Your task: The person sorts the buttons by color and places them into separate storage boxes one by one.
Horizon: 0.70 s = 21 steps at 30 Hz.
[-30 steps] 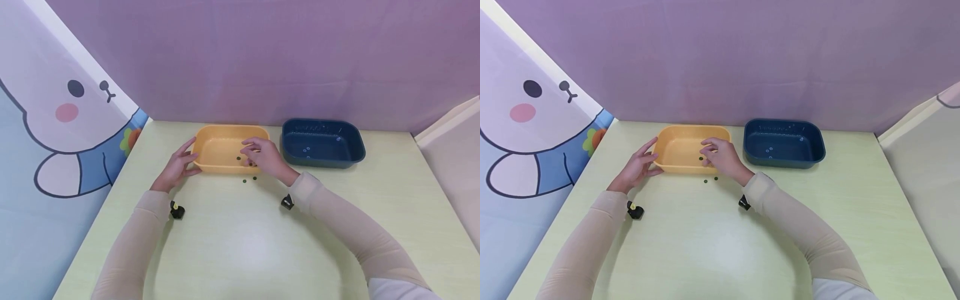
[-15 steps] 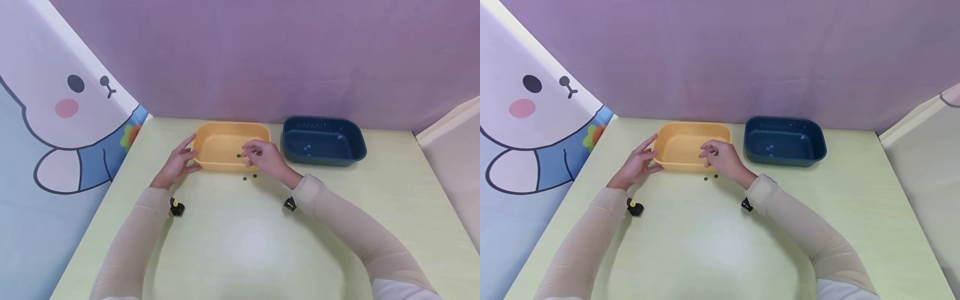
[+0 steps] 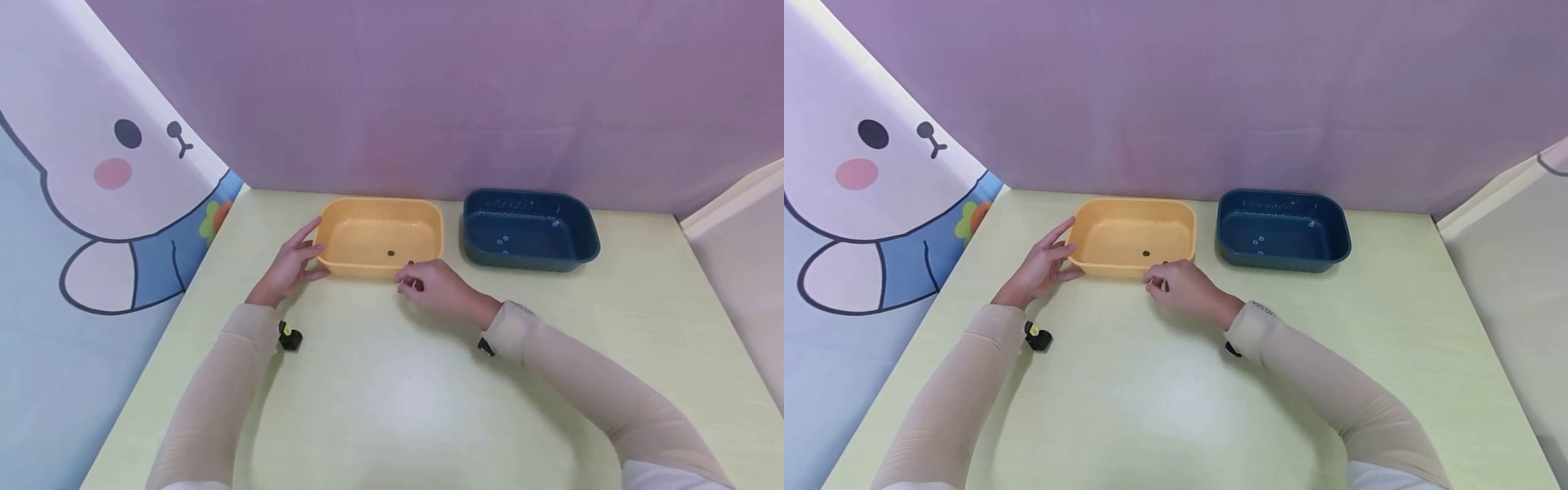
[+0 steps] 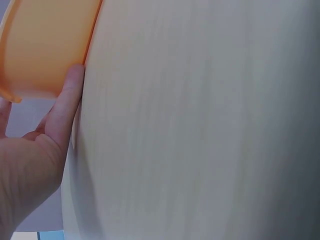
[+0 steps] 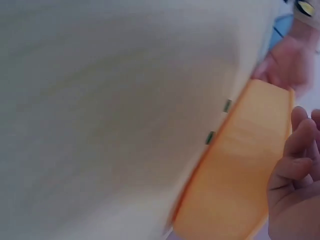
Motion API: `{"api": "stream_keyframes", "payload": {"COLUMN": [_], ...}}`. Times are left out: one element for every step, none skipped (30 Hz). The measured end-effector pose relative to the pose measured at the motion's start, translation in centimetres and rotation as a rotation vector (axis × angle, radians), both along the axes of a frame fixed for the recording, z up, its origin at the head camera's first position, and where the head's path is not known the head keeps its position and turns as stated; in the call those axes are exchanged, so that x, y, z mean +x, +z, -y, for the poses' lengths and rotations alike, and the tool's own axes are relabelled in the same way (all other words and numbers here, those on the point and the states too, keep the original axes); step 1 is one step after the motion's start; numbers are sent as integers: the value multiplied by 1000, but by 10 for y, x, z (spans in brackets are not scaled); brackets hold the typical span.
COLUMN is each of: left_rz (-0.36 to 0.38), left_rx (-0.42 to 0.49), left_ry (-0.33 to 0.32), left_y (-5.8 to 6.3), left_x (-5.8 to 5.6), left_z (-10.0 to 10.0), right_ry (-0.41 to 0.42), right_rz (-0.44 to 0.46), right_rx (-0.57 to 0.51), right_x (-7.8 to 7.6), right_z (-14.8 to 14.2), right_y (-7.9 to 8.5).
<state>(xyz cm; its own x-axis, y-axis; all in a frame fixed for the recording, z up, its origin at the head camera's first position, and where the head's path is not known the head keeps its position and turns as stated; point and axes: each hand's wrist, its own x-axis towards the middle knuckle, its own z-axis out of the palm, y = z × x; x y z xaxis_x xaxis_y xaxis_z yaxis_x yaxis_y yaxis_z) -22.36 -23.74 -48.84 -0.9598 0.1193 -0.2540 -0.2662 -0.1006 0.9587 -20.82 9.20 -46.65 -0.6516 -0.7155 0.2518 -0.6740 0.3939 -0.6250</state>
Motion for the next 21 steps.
{"api": "stream_keyframes", "payload": {"left_rz": [-1,-2,-1,-1,1,2,4,5,5,6,6,5,5,4,5,6,7,7,9,11,12], "left_rx": [-3,-5,-7,-9,-7,-7,-6,-7,-7,-5,-4,-5,-6,-4,-1,0,-3,-6,-8,-10,-13], "left_ry": [3,3,3,0,3,2,4,2,2,2,4,2,1,-2,-3,-3,-3,-5,-4,-3,-1], "left_y": [0,1,1,2,2,3,3,3,3,3,3,3,3,3,3,3,3,3,3,3,3], "left_x": [0,0,0,0,1,1,1,2,2,2,2,2,2,2,2,2,2,2,2,2,1], "left_z": [0,0,0,0,0,1,1,1,1,1,1,1,1,1,1,0,0,0,1,0,0], "right_ry": [12,17,18,14,8,-2,-10,-17,-23,-28,-33,-38,-42,-51,-59,-67,-72,-73,-71,-68,-63], "right_rz": [-36,-67,-86,-98,-104,-105,-104,-107,-114,-126,-140,-153,-166,-180,-187,-198,-200,-201,-203,-207,-208], "right_rx": [43,87,121,150,176,198,220,244,268,293,318,337,355,372,384,392,401,412,421,433,444], "right_x": [1,3,4,4,5,5,5,5,5,4,4,4,4,3,3,3,3,3,4,4,4], "right_z": [0,1,1,1,2,3,3,4,5,5,6,7,8,9,9,10,10,11,12,13,13], "right_y": [-2,-3,-4,-5,-6,-7,-8,-8,-9,-9,-9,-9,-10,-10,-10,-10,-11,-11,-11,-12,-12]}}
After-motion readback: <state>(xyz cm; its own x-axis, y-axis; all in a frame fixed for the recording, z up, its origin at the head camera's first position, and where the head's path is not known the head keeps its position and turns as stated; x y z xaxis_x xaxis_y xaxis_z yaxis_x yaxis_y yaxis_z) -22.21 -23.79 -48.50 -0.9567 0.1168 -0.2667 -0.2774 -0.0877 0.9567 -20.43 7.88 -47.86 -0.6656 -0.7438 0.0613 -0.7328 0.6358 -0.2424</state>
